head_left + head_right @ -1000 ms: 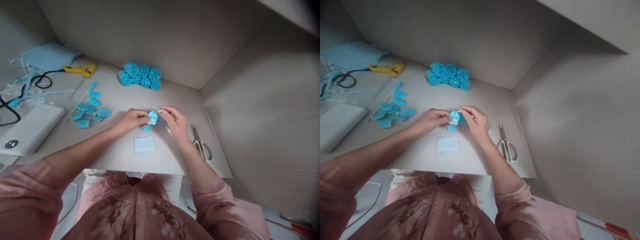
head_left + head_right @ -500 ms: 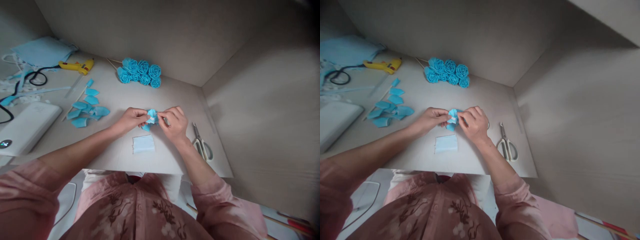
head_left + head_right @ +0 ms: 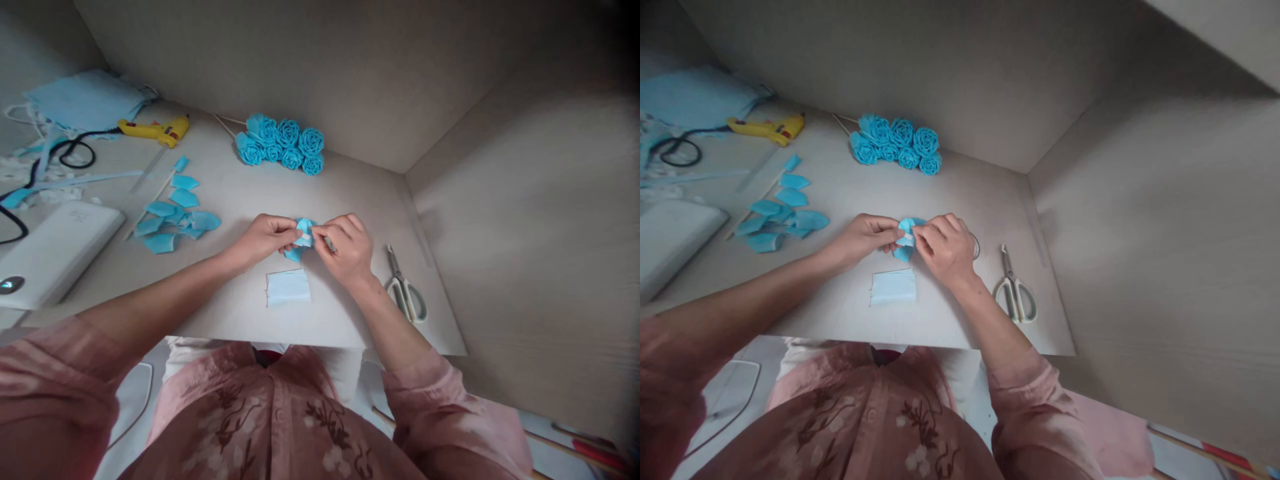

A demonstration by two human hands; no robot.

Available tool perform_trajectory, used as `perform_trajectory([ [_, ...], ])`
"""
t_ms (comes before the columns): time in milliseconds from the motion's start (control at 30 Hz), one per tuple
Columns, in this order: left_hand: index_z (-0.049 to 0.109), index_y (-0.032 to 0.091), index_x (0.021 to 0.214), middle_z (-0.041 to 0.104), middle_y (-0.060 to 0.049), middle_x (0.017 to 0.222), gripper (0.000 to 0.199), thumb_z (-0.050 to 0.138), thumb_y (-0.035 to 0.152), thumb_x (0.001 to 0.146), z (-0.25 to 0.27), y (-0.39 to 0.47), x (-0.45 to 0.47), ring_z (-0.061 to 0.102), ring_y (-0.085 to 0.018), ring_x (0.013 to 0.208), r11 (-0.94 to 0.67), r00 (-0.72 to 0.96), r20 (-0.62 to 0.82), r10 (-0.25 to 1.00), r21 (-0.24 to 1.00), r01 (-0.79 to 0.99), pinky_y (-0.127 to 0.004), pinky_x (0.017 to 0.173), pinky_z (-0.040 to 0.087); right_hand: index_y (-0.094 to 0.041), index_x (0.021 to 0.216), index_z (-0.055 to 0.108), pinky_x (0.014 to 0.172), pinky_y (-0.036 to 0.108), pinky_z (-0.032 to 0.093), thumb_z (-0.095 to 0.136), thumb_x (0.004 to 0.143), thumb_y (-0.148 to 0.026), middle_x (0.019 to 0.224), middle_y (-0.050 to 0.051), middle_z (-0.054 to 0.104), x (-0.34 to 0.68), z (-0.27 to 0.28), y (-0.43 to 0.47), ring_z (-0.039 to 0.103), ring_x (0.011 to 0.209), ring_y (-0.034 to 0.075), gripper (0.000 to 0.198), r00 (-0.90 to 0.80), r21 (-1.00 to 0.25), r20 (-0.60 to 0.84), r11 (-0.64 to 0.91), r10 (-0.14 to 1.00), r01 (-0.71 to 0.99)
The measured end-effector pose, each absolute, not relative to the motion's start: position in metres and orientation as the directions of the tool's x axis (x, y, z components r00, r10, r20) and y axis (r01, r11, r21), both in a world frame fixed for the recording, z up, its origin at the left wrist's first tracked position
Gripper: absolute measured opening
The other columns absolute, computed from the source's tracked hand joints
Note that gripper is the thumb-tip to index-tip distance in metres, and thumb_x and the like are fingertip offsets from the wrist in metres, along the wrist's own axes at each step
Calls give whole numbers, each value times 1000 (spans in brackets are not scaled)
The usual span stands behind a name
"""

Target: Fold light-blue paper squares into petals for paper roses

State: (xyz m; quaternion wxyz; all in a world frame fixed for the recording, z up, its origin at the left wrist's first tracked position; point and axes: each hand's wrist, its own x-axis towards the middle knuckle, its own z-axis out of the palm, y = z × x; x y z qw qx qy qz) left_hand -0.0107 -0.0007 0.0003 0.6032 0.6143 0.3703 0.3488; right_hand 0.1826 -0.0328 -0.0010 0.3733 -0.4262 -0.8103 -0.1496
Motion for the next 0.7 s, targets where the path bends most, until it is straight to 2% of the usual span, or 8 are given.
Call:
perform_trajectory([
  [300,65,15,62,58,1,57,20,67,33,73,3,-4,-10,52,-11,56,46,447,-43,893,999,4,-24,59,46,-25,86,71,70,34,42,56,94,-22,78,2,69,183,1,-33,56,76,19,17,-422,-43,690,615,588,787],
  [467,66,15,62,60,0,57,21,67,33,73,1,0,-12,52,-11,56,40,419,-39,907,999,7,-24,59,46,-25,102,73,74,37,44,55,93,-27,87,4,72,183,6,-36,59,82,20,21,-469,-66,626,642,622,764],
  [567,67,15,64,60,0,57,21,66,33,74,2,2,-13,53,-11,56,36,430,-39,902,999,14,-25,58,46,-25,104,73,76,37,46,51,95,-30,88,4,71,184,7,-36,60,82,20,24,-373,-257,614,623,695,739],
  [633,67,14,66,59,0,57,21,67,33,75,2,1,-13,53,-11,56,28,449,-32,893,999,15,-24,58,46,-25,107,71,79,35,48,48,97,-32,89,3,70,185,6,-34,62,83,18,26,-232,-460,597,565,768,685],
  [700,66,14,66,59,0,58,22,67,35,75,3,0,-13,53,-11,57,17,459,-21,888,1000,12,-23,58,45,-25,114,67,80,33,50,47,98,-38,90,2,69,185,4,-33,63,84,17,28,-112,-653,518,477,848,589],
])
